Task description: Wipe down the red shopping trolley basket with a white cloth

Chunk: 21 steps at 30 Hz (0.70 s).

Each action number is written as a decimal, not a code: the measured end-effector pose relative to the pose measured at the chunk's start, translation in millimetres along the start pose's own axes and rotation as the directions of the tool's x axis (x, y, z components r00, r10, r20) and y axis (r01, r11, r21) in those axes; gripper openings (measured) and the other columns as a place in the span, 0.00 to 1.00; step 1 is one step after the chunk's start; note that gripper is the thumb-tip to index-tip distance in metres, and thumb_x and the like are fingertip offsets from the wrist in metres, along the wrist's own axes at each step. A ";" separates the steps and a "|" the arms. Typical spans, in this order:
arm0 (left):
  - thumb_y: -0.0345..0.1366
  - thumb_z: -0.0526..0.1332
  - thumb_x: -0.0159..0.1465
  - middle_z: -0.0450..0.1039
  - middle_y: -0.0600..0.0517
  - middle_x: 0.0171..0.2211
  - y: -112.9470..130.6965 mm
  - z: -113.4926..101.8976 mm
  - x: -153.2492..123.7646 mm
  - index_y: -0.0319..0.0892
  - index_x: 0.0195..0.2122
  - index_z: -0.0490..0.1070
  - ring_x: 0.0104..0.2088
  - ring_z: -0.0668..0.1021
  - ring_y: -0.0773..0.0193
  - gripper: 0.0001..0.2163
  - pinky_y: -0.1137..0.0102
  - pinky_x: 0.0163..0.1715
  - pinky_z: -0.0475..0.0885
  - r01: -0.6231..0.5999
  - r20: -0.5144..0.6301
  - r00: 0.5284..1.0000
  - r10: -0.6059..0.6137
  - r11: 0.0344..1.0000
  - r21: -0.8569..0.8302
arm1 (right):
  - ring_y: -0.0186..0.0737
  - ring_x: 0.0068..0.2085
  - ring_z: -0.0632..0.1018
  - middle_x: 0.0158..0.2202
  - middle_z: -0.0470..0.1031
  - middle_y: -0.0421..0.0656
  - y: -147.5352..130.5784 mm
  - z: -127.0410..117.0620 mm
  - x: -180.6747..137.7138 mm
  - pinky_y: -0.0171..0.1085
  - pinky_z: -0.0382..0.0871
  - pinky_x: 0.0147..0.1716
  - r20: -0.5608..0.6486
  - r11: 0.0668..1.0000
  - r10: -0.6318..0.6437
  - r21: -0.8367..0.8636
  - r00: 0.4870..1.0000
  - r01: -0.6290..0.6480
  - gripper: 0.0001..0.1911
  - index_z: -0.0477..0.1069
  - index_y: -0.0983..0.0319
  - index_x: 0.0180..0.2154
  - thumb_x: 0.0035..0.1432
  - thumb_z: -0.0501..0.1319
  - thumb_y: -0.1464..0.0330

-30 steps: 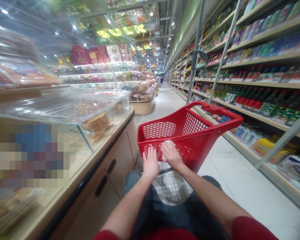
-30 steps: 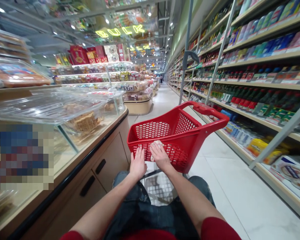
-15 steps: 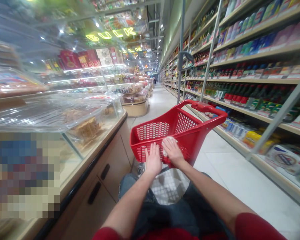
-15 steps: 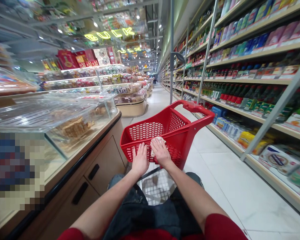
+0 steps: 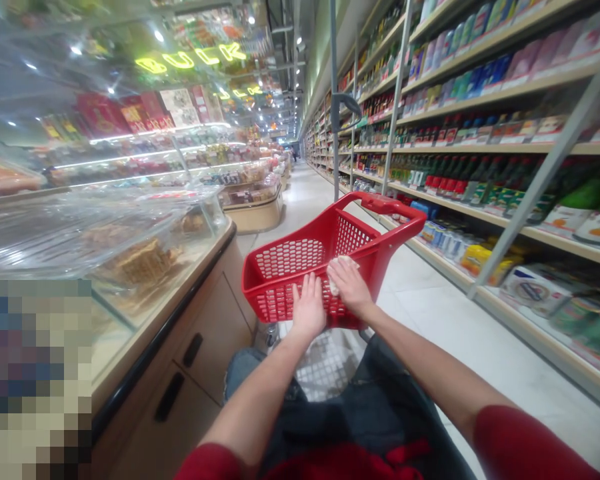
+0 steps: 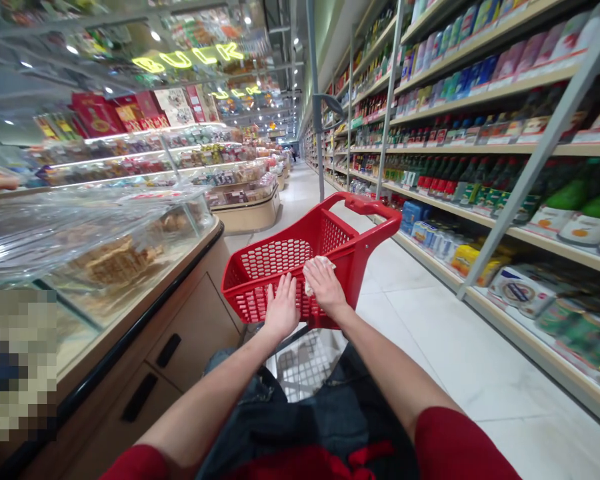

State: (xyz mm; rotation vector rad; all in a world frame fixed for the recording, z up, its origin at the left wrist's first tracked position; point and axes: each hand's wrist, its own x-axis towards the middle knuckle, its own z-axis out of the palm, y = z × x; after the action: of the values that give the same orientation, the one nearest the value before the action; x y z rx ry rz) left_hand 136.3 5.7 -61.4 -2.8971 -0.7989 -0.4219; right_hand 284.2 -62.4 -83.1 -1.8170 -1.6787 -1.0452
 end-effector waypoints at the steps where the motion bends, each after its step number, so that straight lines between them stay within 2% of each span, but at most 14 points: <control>1: 0.31 0.49 0.55 0.38 0.44 0.64 3.4 0.5 0.6 0.33 0.61 0.44 0.63 0.44 0.57 0.31 0.52 0.59 0.41 -0.021 -0.002 1.000 0.021 1.000 0.003 | 0.44 0.61 0.53 0.56 0.62 0.48 1.3 5.2 -8.3 0.51 0.54 0.56 0.029 1.000 0.005 -0.014 1.000 -0.005 0.21 0.64 0.65 0.52 0.58 0.46 0.76; 4: 0.31 0.49 0.56 0.38 0.44 0.64 11.1 4.7 0.3 0.33 0.61 0.44 0.63 0.44 0.57 0.31 0.53 0.59 0.43 -0.082 -0.003 0.997 0.082 0.996 0.020 | 0.46 0.59 0.59 0.54 0.66 0.48 0.6 18.4 -38.9 0.49 0.58 0.54 0.087 0.999 -0.011 -0.051 0.996 0.015 0.20 0.67 0.65 0.49 0.56 0.48 0.77; 7: 0.31 0.49 0.56 0.39 0.43 0.64 16.0 5.7 2.1 0.33 0.61 0.43 0.63 0.44 0.56 0.31 0.53 0.59 0.44 -0.107 0.004 0.994 0.107 0.994 0.038 | 0.45 0.58 0.60 0.52 0.67 0.48 4.4 11.7 -49.1 0.48 0.60 0.53 0.040 0.998 -0.018 -0.067 0.999 0.021 0.20 0.68 0.65 0.48 0.56 0.48 0.77; 11: 0.30 0.49 0.55 0.40 0.43 0.63 25.9 -6.7 13.7 0.33 0.61 0.44 0.63 0.44 0.56 0.31 0.52 0.59 0.44 -0.107 -0.022 0.994 0.108 0.993 0.043 | 0.44 0.61 0.53 0.55 0.63 0.48 28.3 -21.3 -17.0 0.49 0.54 0.56 -0.108 0.996 0.035 -0.077 0.993 -0.044 0.20 0.65 0.65 0.51 0.58 0.47 0.74; 13: 0.30 0.49 0.55 0.39 0.43 0.63 33.7 -15.3 21.2 0.32 0.61 0.44 0.63 0.44 0.56 0.31 0.52 0.59 0.43 -0.115 -0.039 0.992 0.117 0.992 0.044 | 0.44 0.62 0.51 0.56 0.62 0.48 43.3 -31.2 -1.1 0.51 0.51 0.57 -0.143 0.993 0.066 -0.088 0.987 -0.079 0.21 0.64 0.64 0.52 0.58 0.48 0.74; 16: 0.30 0.48 0.55 0.39 0.43 0.64 45.5 -23.5 28.7 0.31 0.61 0.44 0.63 0.43 0.57 0.31 0.52 0.59 0.43 -0.154 -0.059 0.986 0.156 0.987 0.033 | 0.45 0.62 0.52 0.56 0.63 0.49 55.5 -27.7 -2.1 0.52 0.52 0.56 -0.103 0.990 0.076 -0.110 0.992 -0.088 0.20 0.64 0.65 0.52 0.58 0.48 0.75; 21: 0.32 0.47 0.57 0.38 0.44 0.64 51.1 -24.5 25.8 0.33 0.62 0.41 0.63 0.41 0.56 0.30 0.52 0.59 0.43 -0.200 -0.052 0.978 0.201 0.980 0.006 | 0.46 0.60 0.57 0.54 0.66 0.49 47.7 -12.6 -37.0 0.50 0.58 0.53 0.014 0.994 0.005 -0.111 1.000 -0.003 0.21 0.66 0.66 0.50 0.56 0.47 0.76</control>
State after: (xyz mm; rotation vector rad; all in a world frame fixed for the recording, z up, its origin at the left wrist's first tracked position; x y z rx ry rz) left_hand 178.1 -29.8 -31.9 -2.9141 -0.4922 -0.4724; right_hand 328.9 -102.8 -96.2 -1.8998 -1.6541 -1.1475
